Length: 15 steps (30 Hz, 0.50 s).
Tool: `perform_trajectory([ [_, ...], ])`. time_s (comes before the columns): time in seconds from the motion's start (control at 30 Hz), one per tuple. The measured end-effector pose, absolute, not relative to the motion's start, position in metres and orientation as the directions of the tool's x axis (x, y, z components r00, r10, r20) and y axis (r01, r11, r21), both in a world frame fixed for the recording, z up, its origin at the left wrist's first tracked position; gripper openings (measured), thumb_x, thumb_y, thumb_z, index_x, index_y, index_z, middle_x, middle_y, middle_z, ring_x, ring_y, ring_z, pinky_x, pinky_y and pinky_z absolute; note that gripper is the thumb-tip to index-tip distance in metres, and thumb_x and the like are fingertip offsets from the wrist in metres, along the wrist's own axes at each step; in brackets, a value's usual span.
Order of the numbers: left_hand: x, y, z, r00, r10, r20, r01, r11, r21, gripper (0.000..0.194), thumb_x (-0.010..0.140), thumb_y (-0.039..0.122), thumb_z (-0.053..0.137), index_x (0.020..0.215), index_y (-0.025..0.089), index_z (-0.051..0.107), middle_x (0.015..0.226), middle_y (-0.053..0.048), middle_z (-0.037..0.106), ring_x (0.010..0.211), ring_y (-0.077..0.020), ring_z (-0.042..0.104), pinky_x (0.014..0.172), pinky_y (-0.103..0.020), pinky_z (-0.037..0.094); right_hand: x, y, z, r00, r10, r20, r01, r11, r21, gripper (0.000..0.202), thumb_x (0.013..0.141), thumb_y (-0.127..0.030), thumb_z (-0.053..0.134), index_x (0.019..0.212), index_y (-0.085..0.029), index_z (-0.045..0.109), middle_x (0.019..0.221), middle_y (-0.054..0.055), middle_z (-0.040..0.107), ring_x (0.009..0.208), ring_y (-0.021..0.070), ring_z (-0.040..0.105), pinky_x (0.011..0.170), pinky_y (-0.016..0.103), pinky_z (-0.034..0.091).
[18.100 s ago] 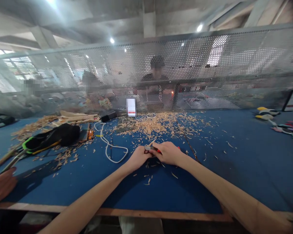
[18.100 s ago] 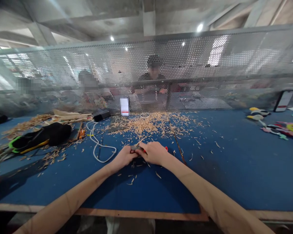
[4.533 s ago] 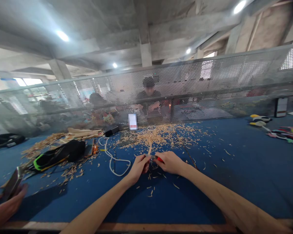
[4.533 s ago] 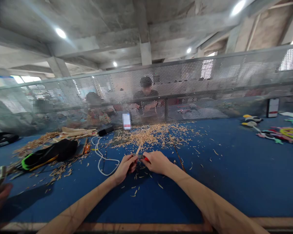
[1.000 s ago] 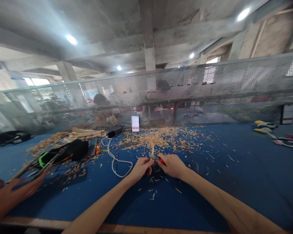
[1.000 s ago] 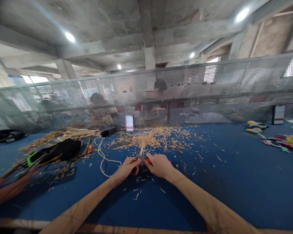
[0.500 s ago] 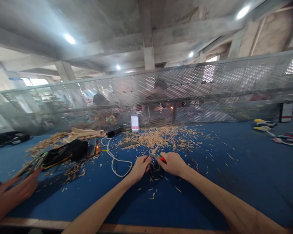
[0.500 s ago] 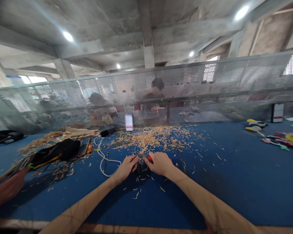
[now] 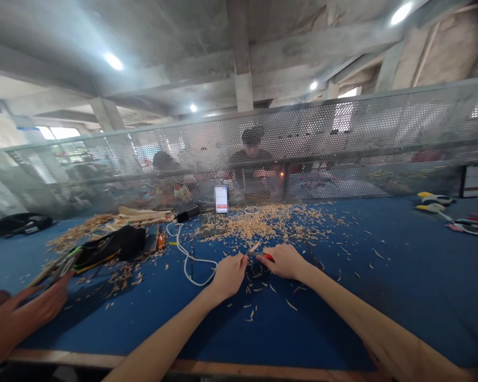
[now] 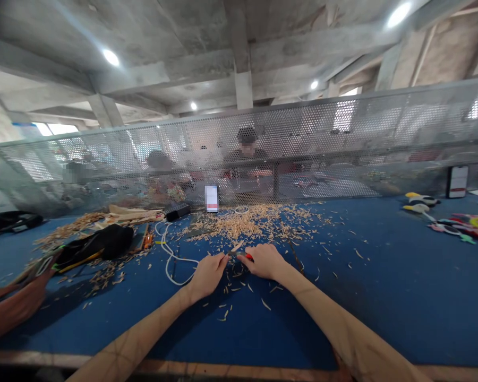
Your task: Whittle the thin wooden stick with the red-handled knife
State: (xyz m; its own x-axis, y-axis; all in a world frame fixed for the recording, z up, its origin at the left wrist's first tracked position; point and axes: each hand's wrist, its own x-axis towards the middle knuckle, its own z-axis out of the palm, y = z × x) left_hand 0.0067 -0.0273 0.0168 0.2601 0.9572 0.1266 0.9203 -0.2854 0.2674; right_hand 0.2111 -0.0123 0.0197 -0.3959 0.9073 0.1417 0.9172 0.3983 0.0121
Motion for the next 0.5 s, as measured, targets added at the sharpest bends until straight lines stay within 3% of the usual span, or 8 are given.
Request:
perform_trajectory([
  [0.27,0.008,-0.029,0.016,0.257,0.961,0.098,0.955,-0.269,0.129,0.045,0.108,0.033,0.028,0.103,0.016,0.07,0.101,-0.014,0.078,0.093,-0.0264,0.074,0.082,-0.034,0.05,0.195,-0.021,0.018,-0.346,0.924,0.163,0.938,0.343,0.044,0.054,0.107,-0.053,0.029,0.104,-0.02,0.071,0.097,0.014,0.077,0.094,0.0268,0.073,0.077,0.031,0.046],
  [0.5,0.008,-0.023,0.015,0.217,0.973,0.073,0.965,-0.225,0.131,0.045,0.109,0.034,0.027,0.104,0.019,0.069,0.105,-0.012,0.077,0.098,-0.024,0.073,0.085,-0.032,0.05,0.183,-0.031,0.023,-0.284,0.947,0.148,0.955,0.293,-0.048,0.047,0.108,-0.044,0.029,0.109,-0.017,0.068,0.096,0.014,0.077,0.092,0.0263,0.075,0.075,0.031,0.048],
])
